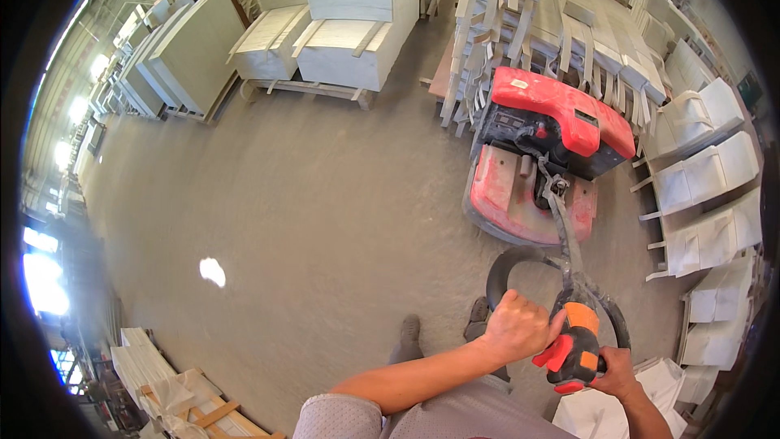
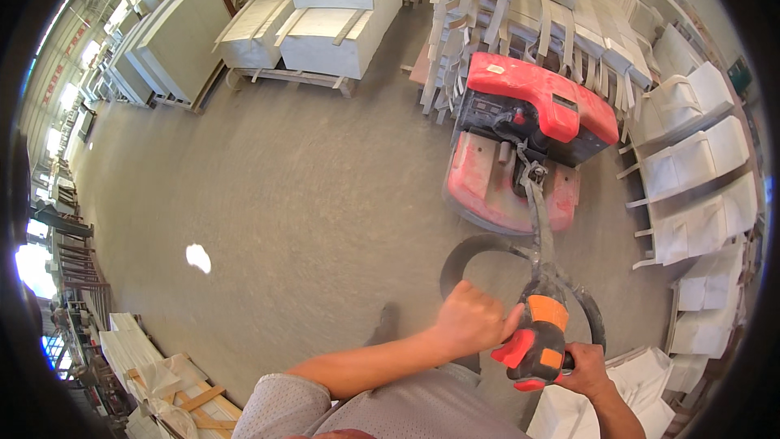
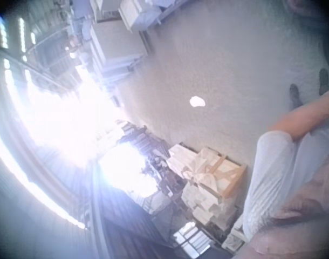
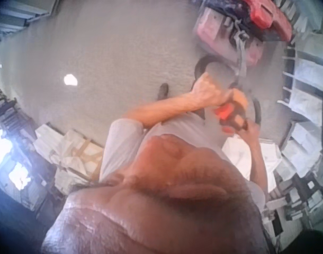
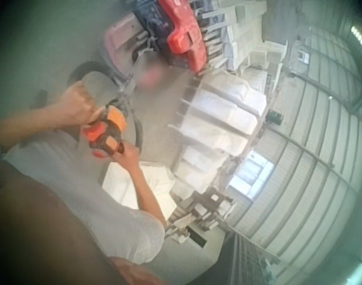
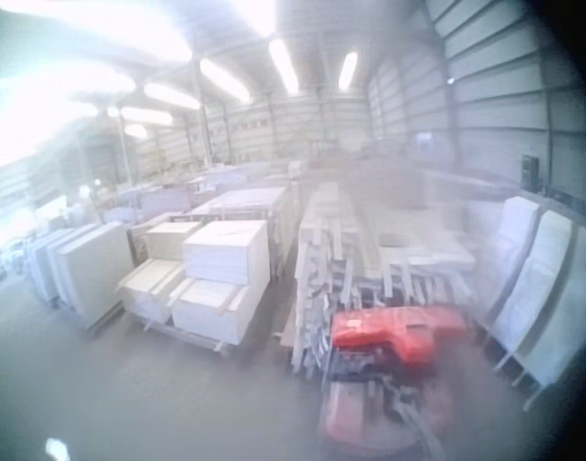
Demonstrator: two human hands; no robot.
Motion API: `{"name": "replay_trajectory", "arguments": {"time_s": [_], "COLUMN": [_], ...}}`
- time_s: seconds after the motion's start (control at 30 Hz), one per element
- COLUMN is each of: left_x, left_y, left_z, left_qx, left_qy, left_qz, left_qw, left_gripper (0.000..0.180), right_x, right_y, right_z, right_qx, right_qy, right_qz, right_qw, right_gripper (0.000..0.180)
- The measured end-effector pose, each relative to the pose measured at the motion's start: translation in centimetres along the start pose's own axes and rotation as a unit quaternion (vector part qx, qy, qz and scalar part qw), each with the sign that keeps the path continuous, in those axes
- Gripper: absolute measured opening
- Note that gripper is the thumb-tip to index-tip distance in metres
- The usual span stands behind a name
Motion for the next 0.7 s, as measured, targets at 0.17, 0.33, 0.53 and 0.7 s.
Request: {"name": "replay_trajectory", "arguments": {"time_s": [0.17, 0.33, 0.53, 0.7], "left_x": [-0.1, 1.4, 2.0, 2.4], "left_y": [1.1, 3.6, -0.6, 0.3], "left_z": [0.4, -1.0, -2.5, -2.6], "left_qx": [0.027, -0.021, -0.017, -0.002], "left_qy": [-0.022, -0.017, -0.02, 0.014], "left_qz": [-0.009, -0.002, 0.068, 0.05], "left_qw": [0.999, 1.0, 0.997, 0.999], "left_gripper": [0.047, 0.048, 0.052, 0.052], "right_x": [-0.3, -2.2, -5.2, -4.9], "right_y": [1.2, -0.4, -2.6, -0.1], "right_z": [-2.7, -4.9, -0.3, -4.1], "right_qx": [-0.03, -0.041, -0.043, 0.008], "right_qy": [0.002, 0.029, 0.039, 0.193], "right_qz": [0.012, 0.034, 0.075, 0.165], "right_qw": [0.999, 0.998, 0.996, 0.967], "right_gripper": [0.047, 0.048, 0.041, 0.045]}}
Point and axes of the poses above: each hand's wrist, its own x-axis towards the middle knuckle, its own y-axis out of the palm, z = x × y, the point moved 8 cm from there along x, towards the middle knuckle, and after that the axes turned 14 degrees about -z, right-handed, at the moved point
